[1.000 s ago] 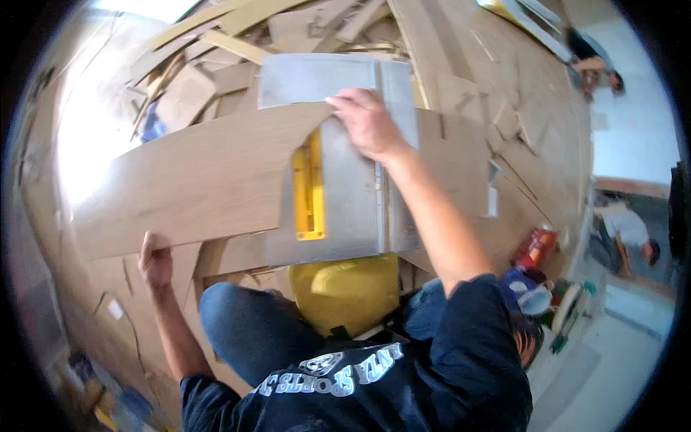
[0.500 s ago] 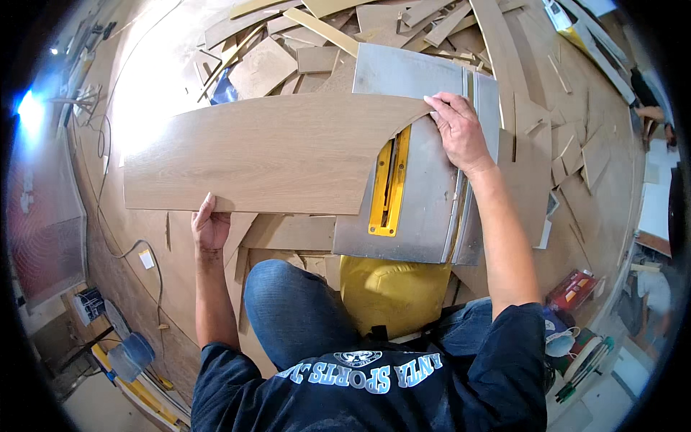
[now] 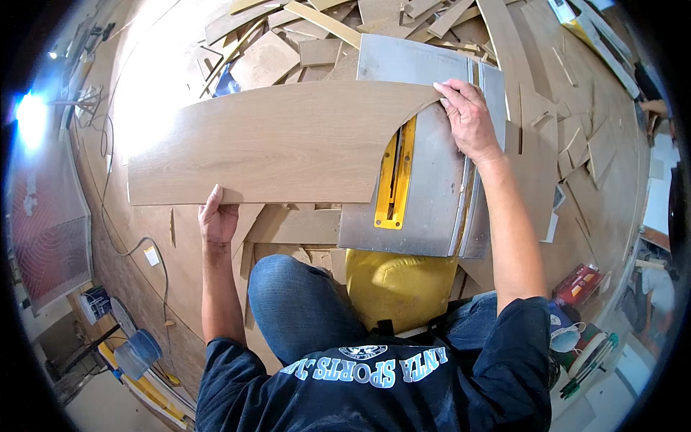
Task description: The person uses a table saw to cut a curved piece of laminate flooring while kneeling on the ground.
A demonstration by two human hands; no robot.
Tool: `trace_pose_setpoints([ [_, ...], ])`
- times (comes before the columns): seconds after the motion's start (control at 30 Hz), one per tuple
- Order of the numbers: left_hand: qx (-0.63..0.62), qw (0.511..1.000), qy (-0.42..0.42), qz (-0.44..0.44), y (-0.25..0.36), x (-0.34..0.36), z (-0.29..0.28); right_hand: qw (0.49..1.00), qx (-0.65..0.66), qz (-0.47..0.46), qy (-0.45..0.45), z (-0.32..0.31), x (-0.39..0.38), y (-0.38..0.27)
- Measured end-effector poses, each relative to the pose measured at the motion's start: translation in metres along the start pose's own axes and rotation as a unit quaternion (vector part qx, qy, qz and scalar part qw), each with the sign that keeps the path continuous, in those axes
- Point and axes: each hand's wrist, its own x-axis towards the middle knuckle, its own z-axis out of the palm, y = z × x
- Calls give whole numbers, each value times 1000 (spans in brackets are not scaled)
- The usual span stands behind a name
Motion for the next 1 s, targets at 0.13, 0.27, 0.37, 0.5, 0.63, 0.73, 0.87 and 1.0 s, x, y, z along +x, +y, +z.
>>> trace_pose_setpoints([
  [0.13,14,999,37,5,-4,1,5,1000,-4,-6,5,-1,0,0],
  [0.27,19,998,55,7,-3,1,5,1000,1,-14,12,2,0,2],
  [0.37,9,999,40,13,-3,0,-4,1000,-1,-18,9,1,-1,1],
  [0.5,9,998,58,7,-2,0,-1,1000,-6,-14,2,-1,-2,-4],
  [0.63,6,1000,26,4,0,-1,-9,1000,4,-3,-1,-2,-3,-8],
  [0.73,5,1000,19,6,0,-1,-12,1000,6,5,-5,-2,-3,-11],
  [0.87,-7,1000,2,-4,0,2,-10,1000,3,1,-5,-2,-5,-10],
  [1.0,-11,999,43,3,3,6,-33,1000,2,-10,-3,0,-4,-14],
])
